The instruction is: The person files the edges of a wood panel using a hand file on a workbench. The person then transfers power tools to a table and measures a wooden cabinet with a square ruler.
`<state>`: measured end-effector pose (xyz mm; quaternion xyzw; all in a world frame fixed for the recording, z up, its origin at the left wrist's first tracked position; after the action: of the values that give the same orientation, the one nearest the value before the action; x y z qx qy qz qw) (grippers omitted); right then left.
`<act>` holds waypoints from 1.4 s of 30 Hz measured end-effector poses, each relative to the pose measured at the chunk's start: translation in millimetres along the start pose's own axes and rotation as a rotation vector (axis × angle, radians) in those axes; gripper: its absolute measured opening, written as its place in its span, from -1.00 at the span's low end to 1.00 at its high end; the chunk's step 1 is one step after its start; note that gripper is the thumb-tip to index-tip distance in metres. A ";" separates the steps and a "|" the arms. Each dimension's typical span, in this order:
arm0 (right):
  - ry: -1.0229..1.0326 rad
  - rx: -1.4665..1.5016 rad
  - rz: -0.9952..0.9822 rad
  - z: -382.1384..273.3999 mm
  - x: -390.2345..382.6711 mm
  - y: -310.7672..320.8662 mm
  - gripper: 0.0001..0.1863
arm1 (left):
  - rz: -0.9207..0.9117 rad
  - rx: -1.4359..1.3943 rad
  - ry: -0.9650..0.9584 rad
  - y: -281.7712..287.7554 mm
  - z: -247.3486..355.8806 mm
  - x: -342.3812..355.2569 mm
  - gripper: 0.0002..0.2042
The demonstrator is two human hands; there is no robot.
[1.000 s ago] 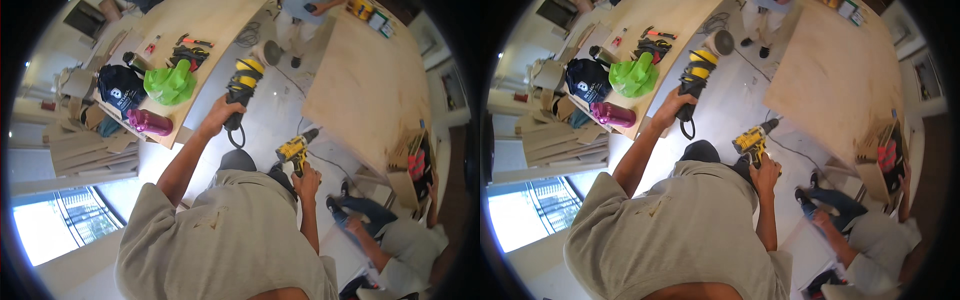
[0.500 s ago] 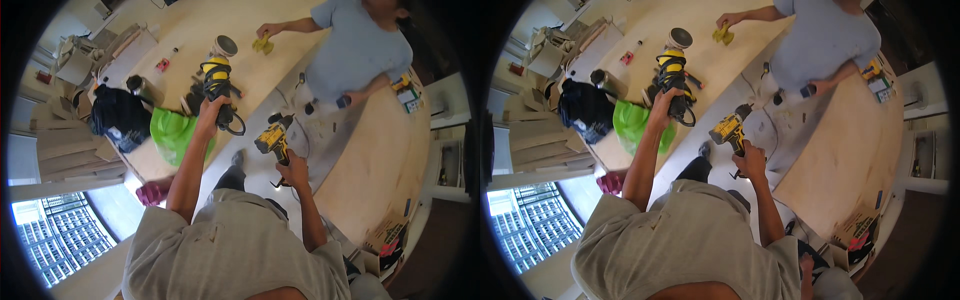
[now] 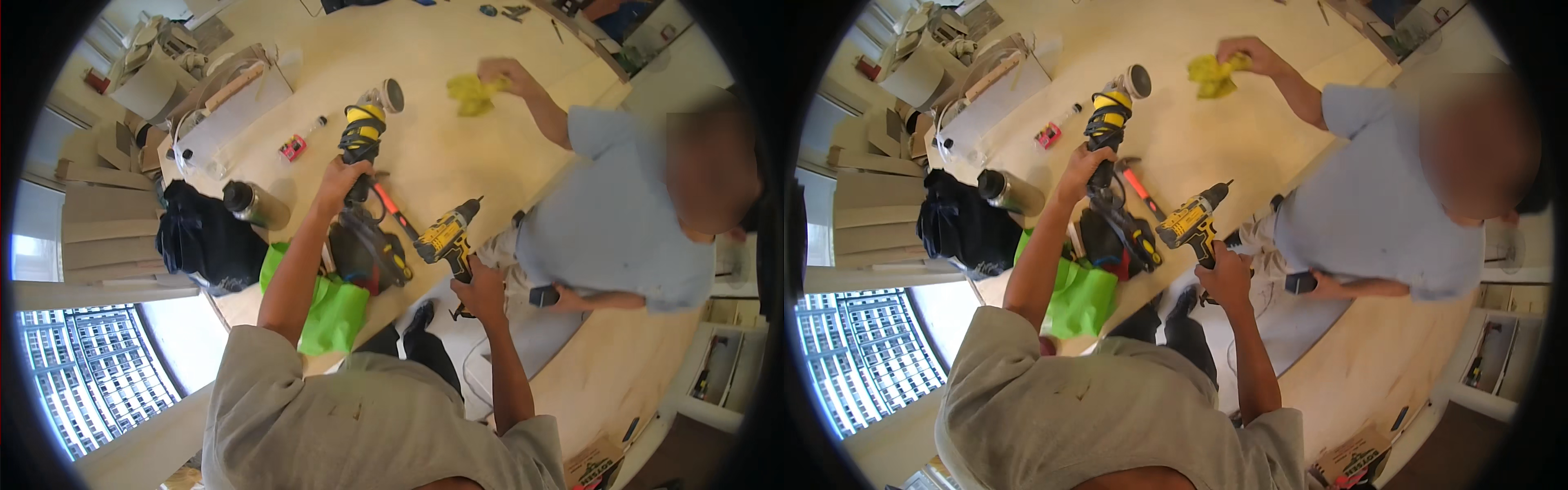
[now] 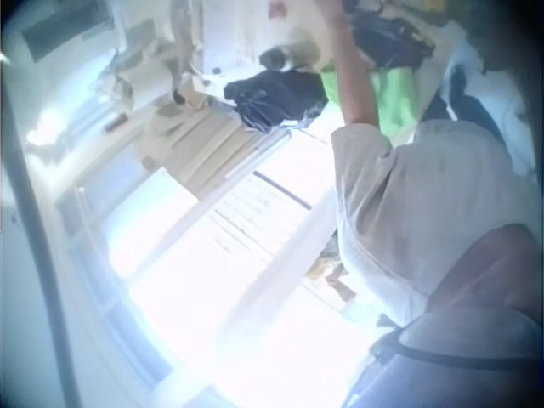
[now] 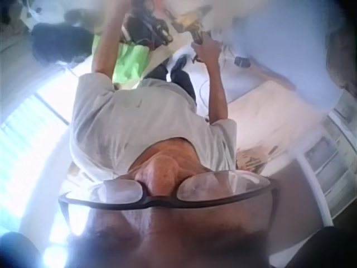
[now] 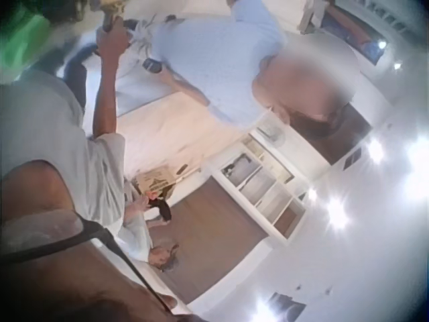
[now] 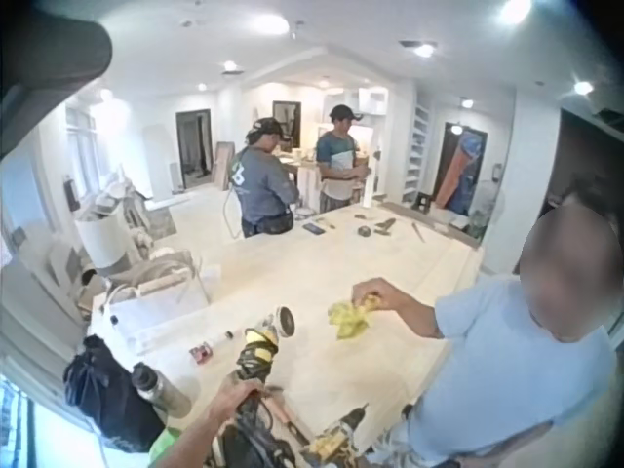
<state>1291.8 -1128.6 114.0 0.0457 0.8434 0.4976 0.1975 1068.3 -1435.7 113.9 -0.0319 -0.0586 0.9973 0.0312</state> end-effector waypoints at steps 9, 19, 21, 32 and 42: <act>0.120 -0.109 0.064 -92.7 193.4 -28.5 -0.61 | -0.047 0.787 -0.035 86.9 -40.2 113.2 -0.47; 0.598 0.165 -0.040 -174.2 280.6 -19.1 -0.72 | -0.072 1.058 -0.104 109.8 -84.7 136.3 -0.37; 1.027 0.550 -0.549 -183.9 287.5 34.3 -0.77 | -0.077 1.005 -0.095 111.3 -92.2 137.4 -0.39; 0.915 0.456 -0.935 -225.3 263.1 34.5 -0.65 | -0.072 1.136 -0.193 92.9 -85.8 113.0 -0.28; 0.259 0.191 0.420 -25.1 105.8 -84.1 -0.44 | 0.247 1.029 -0.525 120.6 -16.3 99.0 -0.35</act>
<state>1195.2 -1162.3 22.1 0.1742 0.8768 0.4476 -0.0247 963.7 -1546.9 77.5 0.2288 0.4312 0.8682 -0.0893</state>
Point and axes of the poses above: each hand's wrist, its own x-axis towards the middle knuckle, its own y-axis out of the back of the hand, z = x × y, the point moved 2 cm from there along x, towards the middle knuckle, and after that the axes turned 13 degrees about -y, right-handed, at the moved point
